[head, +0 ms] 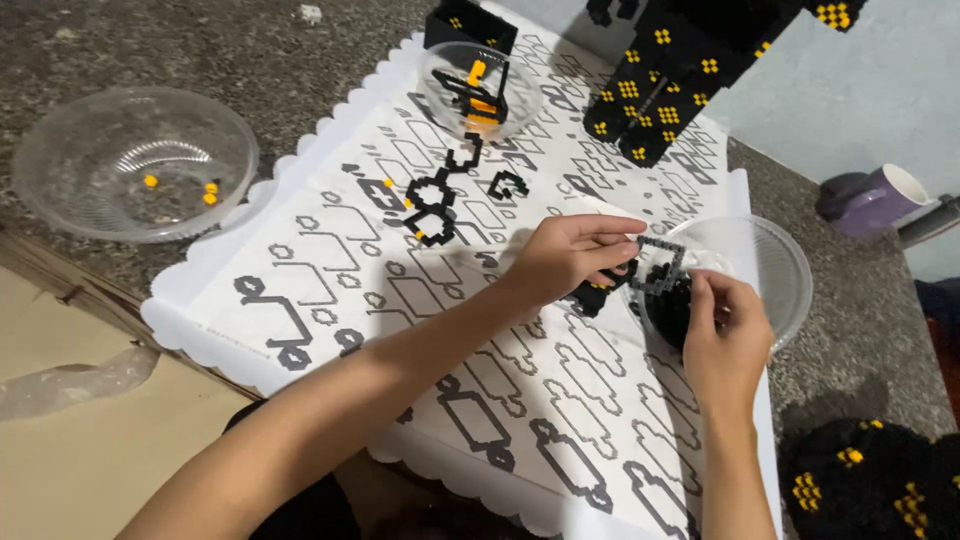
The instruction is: Assembling a 3D puzzle using small interlocking plastic pieces
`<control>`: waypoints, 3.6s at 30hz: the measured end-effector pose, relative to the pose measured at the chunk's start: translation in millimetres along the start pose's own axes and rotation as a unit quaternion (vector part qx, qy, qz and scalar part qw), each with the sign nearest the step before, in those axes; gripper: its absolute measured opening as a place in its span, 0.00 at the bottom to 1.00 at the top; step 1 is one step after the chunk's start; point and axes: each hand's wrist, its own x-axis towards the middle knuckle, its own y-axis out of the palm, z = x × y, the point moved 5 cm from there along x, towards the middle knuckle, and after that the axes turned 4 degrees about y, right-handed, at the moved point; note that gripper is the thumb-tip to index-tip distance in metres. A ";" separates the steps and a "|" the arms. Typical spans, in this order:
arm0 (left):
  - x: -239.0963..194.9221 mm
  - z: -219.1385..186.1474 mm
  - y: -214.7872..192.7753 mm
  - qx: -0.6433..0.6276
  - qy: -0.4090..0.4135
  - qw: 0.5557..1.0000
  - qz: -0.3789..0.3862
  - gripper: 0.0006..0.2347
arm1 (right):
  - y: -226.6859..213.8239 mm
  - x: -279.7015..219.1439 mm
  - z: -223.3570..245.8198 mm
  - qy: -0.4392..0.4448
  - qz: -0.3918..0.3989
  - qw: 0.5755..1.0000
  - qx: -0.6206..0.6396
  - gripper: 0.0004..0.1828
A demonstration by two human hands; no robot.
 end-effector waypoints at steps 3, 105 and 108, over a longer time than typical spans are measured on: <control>-0.8 -2.9 5.3 0.005 0.003 1.000 0.014 0.16 | 8.5 -1.5 1.3 0.044 0.023 0.991 0.127 0.08; 6.7 0.1 2.7 0.058 0.029 0.997 0.052 0.16 | 50.2 -25.7 -3.5 0.282 0.040 0.816 0.503 0.14; 3.1 -4.4 4.9 0.032 0.016 0.999 0.031 0.16 | 46.0 -26.7 10.6 0.290 0.041 0.803 0.519 0.14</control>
